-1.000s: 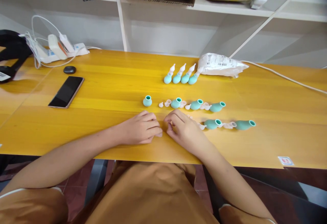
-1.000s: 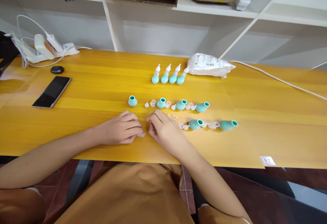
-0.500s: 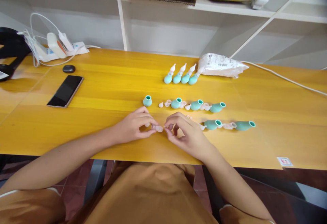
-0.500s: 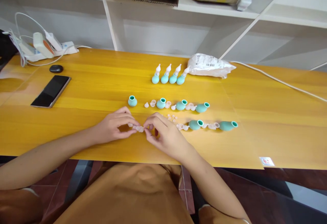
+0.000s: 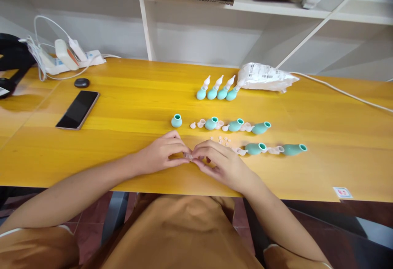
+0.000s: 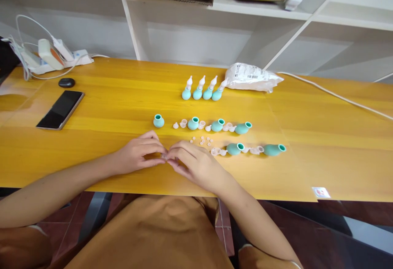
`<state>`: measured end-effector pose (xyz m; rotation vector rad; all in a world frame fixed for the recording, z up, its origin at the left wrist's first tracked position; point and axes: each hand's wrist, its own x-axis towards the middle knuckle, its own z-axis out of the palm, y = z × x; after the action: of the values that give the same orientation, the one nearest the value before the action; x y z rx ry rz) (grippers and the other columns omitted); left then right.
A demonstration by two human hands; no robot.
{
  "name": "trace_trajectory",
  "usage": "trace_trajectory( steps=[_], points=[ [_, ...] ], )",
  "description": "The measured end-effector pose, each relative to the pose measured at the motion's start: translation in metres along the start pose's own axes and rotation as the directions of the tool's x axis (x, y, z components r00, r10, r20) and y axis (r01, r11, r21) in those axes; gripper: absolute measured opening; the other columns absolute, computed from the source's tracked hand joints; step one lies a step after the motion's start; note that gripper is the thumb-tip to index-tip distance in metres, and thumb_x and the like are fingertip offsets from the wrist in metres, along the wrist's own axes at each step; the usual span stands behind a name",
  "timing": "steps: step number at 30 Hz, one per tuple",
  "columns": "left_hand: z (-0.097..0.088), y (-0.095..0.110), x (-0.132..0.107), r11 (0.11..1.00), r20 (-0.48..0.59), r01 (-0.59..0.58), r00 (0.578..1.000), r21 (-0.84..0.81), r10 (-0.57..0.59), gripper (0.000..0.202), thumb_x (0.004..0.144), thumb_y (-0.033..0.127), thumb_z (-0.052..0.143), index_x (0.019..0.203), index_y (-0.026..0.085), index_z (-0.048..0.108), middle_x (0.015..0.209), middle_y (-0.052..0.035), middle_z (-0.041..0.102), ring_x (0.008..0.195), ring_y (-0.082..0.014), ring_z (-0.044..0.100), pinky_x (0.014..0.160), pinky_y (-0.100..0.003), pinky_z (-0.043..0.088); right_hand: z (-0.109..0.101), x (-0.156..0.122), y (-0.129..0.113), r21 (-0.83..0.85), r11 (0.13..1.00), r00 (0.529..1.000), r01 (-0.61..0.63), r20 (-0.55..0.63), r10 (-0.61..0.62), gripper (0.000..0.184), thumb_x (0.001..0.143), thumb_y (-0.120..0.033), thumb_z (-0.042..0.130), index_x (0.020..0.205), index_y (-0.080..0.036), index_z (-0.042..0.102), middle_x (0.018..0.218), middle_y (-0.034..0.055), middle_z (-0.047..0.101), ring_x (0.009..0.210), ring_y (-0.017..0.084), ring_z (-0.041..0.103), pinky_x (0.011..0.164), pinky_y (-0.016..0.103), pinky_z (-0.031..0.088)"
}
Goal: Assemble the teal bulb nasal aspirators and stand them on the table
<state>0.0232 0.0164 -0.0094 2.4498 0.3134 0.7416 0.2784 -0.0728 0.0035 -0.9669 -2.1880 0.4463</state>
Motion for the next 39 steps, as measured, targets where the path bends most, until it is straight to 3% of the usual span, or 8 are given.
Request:
trace_trajectory(
  steps=[16, 26, 33, 39],
  points=[
    [-0.0015, 0.0021, -0.0019, 0.997, 0.014, 0.035, 0.999, -0.066, -0.034, 0.015, 0.108, 0.031, 0.074, 0.115, 0.02, 0.082, 0.107, -0.0041, 0.086, 0.102, -0.0209, 0.065, 0.094, -0.032, 0.058, -0.003, 0.0024, 0.001, -0.027, 0.996, 0.996, 0.084, -0.01, -0.084, 0.011, 0.111, -0.019, 0.07, 0.12, -0.023, 0.075, 0.111, 0.0068, 0.08, 0.099, 0.019, 0.077, 0.085, 0.034, 0.064],
    [-0.0014, 0.0034, -0.0022, 0.985, -0.014, 0.088, 0.996, -0.148, -0.091, 0.015, 0.106, 0.03, 0.078, 0.117, 0.022, 0.085, 0.104, -0.0042, 0.085, 0.101, -0.0199, 0.067, 0.092, -0.032, 0.059, -0.0038, 0.0003, 0.0016, -0.051, 0.992, 0.992, 0.118, -0.036, -0.12, 0.017, 0.109, -0.016, 0.072, 0.125, -0.022, 0.075, 0.116, 0.0079, 0.081, 0.1, 0.019, 0.079, 0.087, 0.034, 0.065],
    [-0.0007, 0.0014, -0.0029, 0.977, -0.036, 0.116, 0.992, -0.177, -0.124, 0.015, 0.105, 0.031, 0.08, 0.116, 0.023, 0.085, 0.103, -0.0038, 0.085, 0.097, -0.0189, 0.067, 0.088, -0.031, 0.059, -0.0051, -0.0018, 0.0053, -0.152, 0.965, 0.97, 0.214, -0.081, -0.228, 0.024, 0.109, -0.013, 0.07, 0.132, -0.02, 0.075, 0.118, 0.0102, 0.084, 0.099, 0.02, 0.082, 0.082, 0.035, 0.067],
    [0.0002, 0.0, -0.0025, 0.967, -0.059, 0.129, 0.988, -0.22, -0.145, 0.016, 0.104, 0.032, 0.081, 0.116, 0.023, 0.085, 0.1, -0.0043, 0.084, 0.095, -0.0179, 0.069, 0.086, -0.029, 0.059, -0.0051, -0.001, 0.0048, -0.174, 0.958, 0.966, 0.228, -0.084, -0.245, 0.024, 0.106, -0.011, 0.074, 0.129, -0.018, 0.076, 0.115, 0.0107, 0.085, 0.096, 0.021, 0.082, 0.078, 0.036, 0.068]
  ],
)
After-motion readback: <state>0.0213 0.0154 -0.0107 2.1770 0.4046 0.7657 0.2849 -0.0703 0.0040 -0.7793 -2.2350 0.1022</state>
